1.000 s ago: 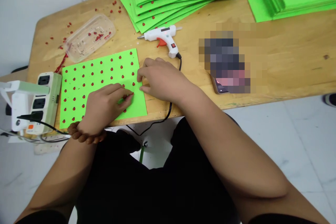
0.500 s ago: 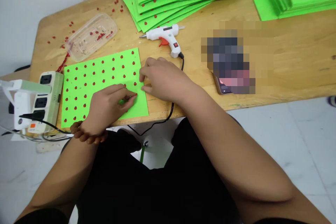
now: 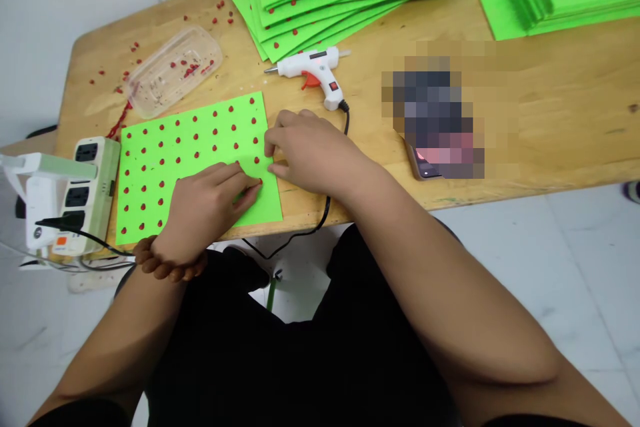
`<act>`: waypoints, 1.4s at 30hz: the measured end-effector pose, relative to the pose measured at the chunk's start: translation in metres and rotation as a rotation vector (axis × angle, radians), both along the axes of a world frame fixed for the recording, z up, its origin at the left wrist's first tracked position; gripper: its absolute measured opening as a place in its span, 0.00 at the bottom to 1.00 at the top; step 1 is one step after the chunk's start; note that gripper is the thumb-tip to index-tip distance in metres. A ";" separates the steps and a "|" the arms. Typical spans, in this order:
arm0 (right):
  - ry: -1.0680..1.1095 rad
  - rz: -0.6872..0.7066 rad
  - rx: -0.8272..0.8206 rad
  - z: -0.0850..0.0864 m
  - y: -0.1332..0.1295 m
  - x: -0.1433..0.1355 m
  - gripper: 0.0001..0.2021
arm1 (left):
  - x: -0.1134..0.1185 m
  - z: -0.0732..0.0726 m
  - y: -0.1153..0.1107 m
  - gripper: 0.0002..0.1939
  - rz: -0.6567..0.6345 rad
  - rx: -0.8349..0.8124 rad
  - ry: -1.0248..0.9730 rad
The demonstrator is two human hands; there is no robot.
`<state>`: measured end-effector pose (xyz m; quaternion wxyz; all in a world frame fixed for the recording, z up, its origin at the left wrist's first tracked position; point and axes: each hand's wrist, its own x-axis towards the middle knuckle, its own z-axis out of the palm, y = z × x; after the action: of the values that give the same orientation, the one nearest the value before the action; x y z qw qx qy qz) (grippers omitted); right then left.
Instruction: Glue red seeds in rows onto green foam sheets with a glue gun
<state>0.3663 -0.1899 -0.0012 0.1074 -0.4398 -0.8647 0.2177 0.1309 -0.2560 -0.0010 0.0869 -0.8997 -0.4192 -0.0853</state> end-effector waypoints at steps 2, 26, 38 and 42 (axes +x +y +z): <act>0.001 -0.003 -0.002 0.000 0.000 0.000 0.10 | 0.004 0.004 -0.002 0.13 0.024 -0.014 0.041; 0.010 -0.002 -0.015 0.001 0.002 0.000 0.11 | 0.001 0.012 -0.010 0.21 0.110 -0.100 -0.106; 0.010 0.004 -0.013 0.003 0.000 0.001 0.10 | 0.001 0.022 -0.012 0.10 0.122 -0.185 -0.032; 0.032 0.001 0.003 0.000 0.000 0.002 0.09 | -0.016 0.034 -0.006 0.05 0.213 -0.197 -0.087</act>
<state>0.3681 -0.1903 -0.0009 0.1218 -0.4357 -0.8633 0.2236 0.1147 -0.2618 0.0326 -0.0115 -0.8498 -0.5219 -0.0729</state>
